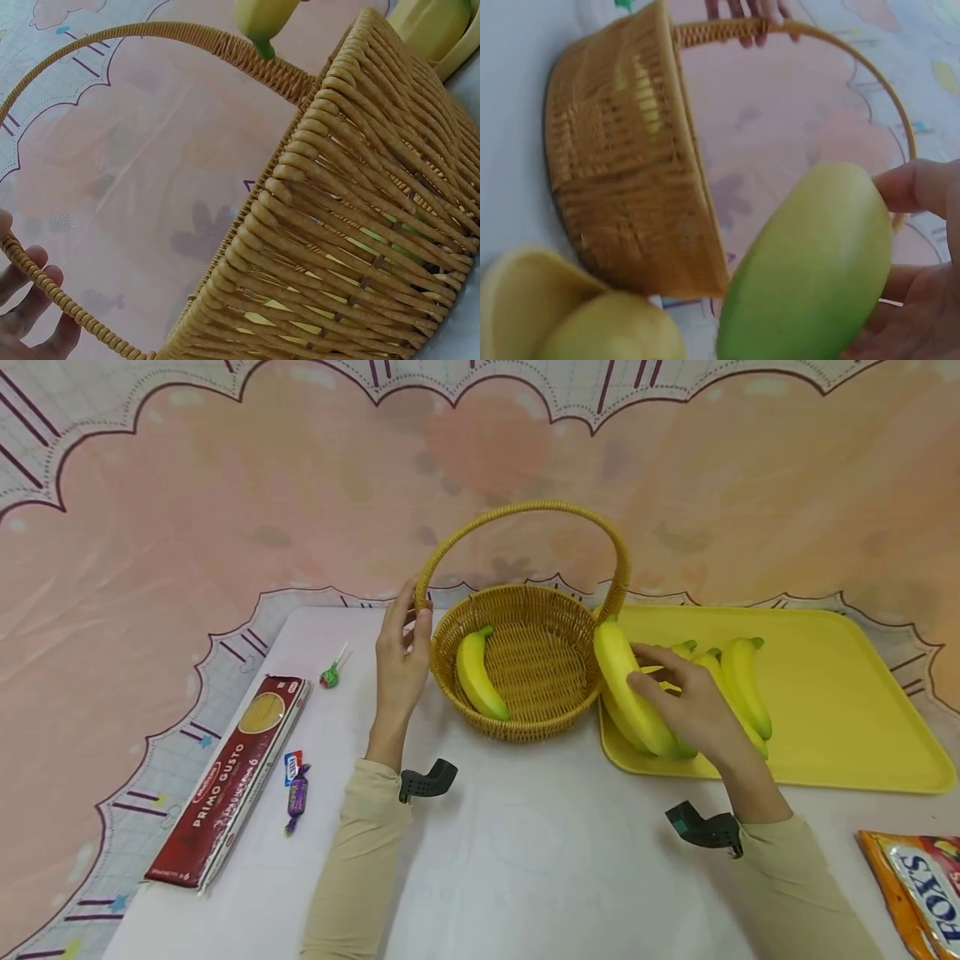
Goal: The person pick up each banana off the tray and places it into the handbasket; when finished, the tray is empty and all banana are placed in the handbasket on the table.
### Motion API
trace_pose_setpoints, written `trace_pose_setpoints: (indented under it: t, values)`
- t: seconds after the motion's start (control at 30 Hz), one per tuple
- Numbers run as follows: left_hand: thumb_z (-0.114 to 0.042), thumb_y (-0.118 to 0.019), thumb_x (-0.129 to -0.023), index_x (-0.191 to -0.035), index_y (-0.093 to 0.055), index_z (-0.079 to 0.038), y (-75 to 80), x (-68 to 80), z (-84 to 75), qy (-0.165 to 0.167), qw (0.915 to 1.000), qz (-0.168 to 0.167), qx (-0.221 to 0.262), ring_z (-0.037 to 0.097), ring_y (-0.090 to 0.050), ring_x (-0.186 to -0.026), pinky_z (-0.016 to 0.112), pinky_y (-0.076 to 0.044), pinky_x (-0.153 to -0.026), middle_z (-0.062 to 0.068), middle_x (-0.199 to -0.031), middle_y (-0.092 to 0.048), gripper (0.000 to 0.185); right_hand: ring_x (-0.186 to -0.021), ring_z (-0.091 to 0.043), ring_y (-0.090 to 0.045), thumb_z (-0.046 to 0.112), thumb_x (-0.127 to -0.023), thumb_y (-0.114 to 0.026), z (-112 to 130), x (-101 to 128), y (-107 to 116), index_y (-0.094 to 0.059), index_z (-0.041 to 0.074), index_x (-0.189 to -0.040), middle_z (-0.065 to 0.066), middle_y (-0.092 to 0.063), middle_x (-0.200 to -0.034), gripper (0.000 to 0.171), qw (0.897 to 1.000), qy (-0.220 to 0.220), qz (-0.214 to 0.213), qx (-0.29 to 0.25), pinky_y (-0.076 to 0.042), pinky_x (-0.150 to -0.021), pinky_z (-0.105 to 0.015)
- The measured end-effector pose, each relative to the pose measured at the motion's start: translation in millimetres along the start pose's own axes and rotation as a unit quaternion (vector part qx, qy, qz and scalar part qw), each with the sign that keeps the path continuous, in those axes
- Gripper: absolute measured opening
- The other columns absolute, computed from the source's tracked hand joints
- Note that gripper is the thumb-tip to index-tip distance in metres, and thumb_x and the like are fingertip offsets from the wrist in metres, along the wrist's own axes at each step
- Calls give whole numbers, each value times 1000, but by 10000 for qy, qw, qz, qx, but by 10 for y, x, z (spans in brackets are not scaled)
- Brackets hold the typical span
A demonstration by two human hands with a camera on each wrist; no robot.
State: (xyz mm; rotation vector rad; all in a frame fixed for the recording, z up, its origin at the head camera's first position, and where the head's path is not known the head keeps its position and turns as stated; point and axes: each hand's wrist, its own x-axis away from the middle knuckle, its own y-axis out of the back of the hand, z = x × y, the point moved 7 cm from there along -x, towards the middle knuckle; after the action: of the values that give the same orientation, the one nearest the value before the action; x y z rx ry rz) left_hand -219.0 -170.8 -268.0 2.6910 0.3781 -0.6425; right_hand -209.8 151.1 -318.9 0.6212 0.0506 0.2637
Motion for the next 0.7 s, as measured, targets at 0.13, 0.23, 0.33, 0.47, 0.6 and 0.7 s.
trace_pose_setpoints:
  t: [0.13, 0.23, 0.33, 0.47, 0.6, 0.7]
  values:
    - [-10, -44, -100, -140, -43, -5, 3, 3, -9, -25, 10000, 6, -27, 32, -54, -111, 47, -50, -93, 22, -118, -55, 41, -113, -28, -54, 44, -94, -51, 102, -77, -119, -41, 22, -144, -11, -54, -131, 55, 9999, -1, 107, -69, -49, -79, -26]
    - [-10, -44, -100, -140, -43, -5, 7, 2, -6, -35, 10000, 13, -20, 32, -54, -111, 47, -50, -93, 22, -118, -55, 41, -114, -29, -55, 49, -94, -50, 203, -212, -191, -40, 21, -144, -11, -53, -132, 58, 9998, 96, 175, 37, -49, -81, -34]
    - [-10, -44, -100, -141, -43, -5, 7, 4, 4, -7, 10000, 43, 46, 32, -54, -111, 47, -49, -93, 22, -119, -54, 41, -115, -29, -55, 51, -93, -49, 292, -402, -241, -41, 18, -143, -11, -53, -135, 60, 9995, 158, 249, 145, -49, -84, -39]
    - [-11, -44, -100, -141, -42, -4, 7, 7, 11, 14, 9999, 85, 143, 33, -54, -110, 49, -49, -94, 24, -121, -53, 42, -116, -29, -54, 50, -93, -49, 393, -665, -322, -43, 15, -142, -12, -54, -134, 60, 9980, 124, 478, 388, -48, -88, -44]
    - [-11, -45, -99, -141, -42, -5, 13, 14, 21, 24, 9999, 88, 122, 33, -54, -110, 49, -48, -94, 24, -121, -53, 42, -122, -30, -50, 47, -94, -50, 475, -899, -429, -43, 12, -142, -13, -53, -135, 59, 9945, 92, 789, 686, -44, -97, -47]
    - [-11, -45, -99, -141, -42, -5, 16, 22, 29, 41, 9999, 107, 116, 33, -54, -111, 47, -49, -95, 22, -121, -53, 42, -127, -30, -47, 44, -94, -50, 502, -1043, -515, -41, 11, -143, -13, -52, -137, 59, 9915, -5, 991, 840, -41, -102, -47]
